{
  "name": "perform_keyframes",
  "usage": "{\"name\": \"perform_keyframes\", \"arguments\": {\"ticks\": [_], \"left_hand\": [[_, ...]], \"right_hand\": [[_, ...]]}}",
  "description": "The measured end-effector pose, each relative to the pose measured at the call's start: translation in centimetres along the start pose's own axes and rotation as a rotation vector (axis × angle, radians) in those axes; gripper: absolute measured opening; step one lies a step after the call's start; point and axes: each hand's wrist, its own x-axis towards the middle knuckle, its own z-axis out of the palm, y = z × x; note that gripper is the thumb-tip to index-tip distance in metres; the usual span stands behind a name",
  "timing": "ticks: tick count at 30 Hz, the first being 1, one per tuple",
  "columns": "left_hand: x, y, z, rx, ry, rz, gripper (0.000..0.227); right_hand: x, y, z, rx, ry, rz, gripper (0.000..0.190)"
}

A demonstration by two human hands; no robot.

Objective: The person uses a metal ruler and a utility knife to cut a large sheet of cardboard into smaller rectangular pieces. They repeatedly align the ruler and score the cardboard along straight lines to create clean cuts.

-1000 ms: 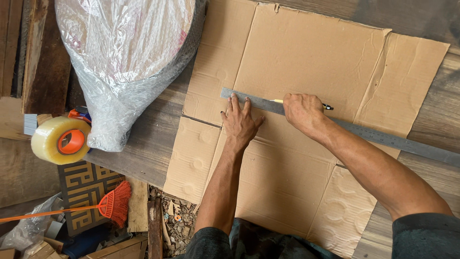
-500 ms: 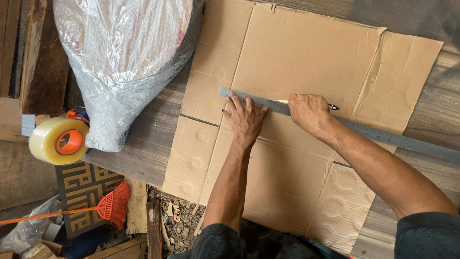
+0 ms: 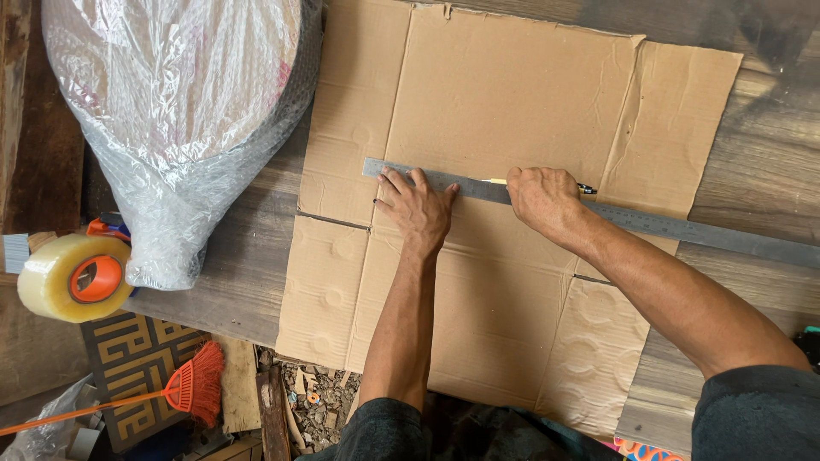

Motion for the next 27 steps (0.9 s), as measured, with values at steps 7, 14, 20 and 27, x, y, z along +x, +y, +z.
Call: {"name": "perform_keyframes", "arguments": {"ticks": [7, 14, 20, 27], "left_hand": [[0.1, -0.3, 0.6, -0.006, 0.0, 0.01, 0.086], [0.3, -0.5, 1.5, 0.005, 0.007, 0.014, 0.087], [0.5, -0.4, 1.5, 0.021, -0.009, 0.002, 0.088], [-0.1, -0.3, 3.9, -0.005, -0.044, 0.074, 0.057]], "right_hand": [[-1.5, 0.9, -0.8, 0.128, -0.059, 0.04, 0.029], [-3.7, 1.0, -2.6, 0.192, -0.079, 0.054, 0.033], [-3.7, 1.3, -2.0, 0.213, -0.061, 0.067, 0.035], [-3.7, 1.3, -1.1, 0.275, -0.083, 0.09, 0.036]]}}
